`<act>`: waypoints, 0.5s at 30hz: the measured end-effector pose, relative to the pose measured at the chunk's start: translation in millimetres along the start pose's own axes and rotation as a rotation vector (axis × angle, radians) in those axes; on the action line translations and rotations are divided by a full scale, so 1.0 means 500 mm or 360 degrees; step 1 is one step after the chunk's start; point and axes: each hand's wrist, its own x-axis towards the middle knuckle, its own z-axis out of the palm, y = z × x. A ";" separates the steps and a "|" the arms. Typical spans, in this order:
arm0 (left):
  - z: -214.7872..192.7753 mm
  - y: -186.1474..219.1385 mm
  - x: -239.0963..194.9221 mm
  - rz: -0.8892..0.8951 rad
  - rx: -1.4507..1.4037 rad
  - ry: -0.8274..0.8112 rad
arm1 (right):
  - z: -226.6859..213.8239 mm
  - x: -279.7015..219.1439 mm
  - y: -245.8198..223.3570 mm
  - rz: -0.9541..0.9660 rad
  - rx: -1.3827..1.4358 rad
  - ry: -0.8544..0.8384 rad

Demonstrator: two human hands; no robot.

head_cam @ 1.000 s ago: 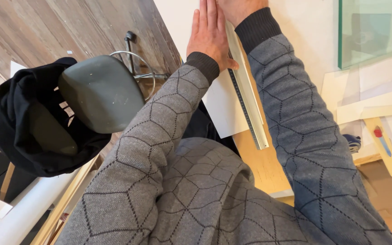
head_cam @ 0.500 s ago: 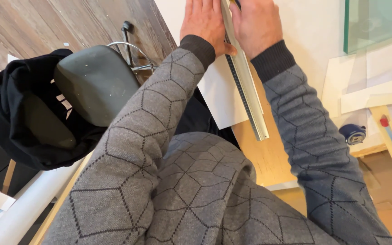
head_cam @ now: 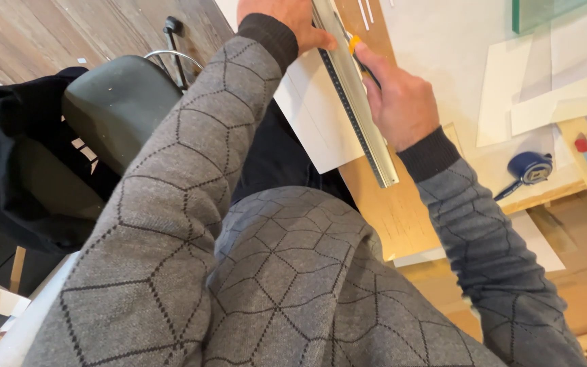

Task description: Measuring and cutting matboard using a straight edge and a utility knife in a framing workshop.

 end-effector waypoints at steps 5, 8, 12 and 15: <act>-0.001 0.001 0.002 -0.0080 -0.0026 -0.0253 | -0.010 -0.080 0.006 0.0121 -0.0040 -0.0068; 0.019 -0.008 0.007 -0.0115 -0.0080 -0.0398 | -0.018 -0.129 0.007 0.0159 -0.0025 -0.0085; 0.103 -0.052 0.031 -0.0017 -0.0316 -0.0444 | -0.021 -0.182 0.018 0.0178 -0.0059 -0.0114; 0.124 -0.053 0.026 -0.0046 -0.0602 -0.0519 | -0.032 -0.209 0.012 0.0200 -0.0056 -0.0121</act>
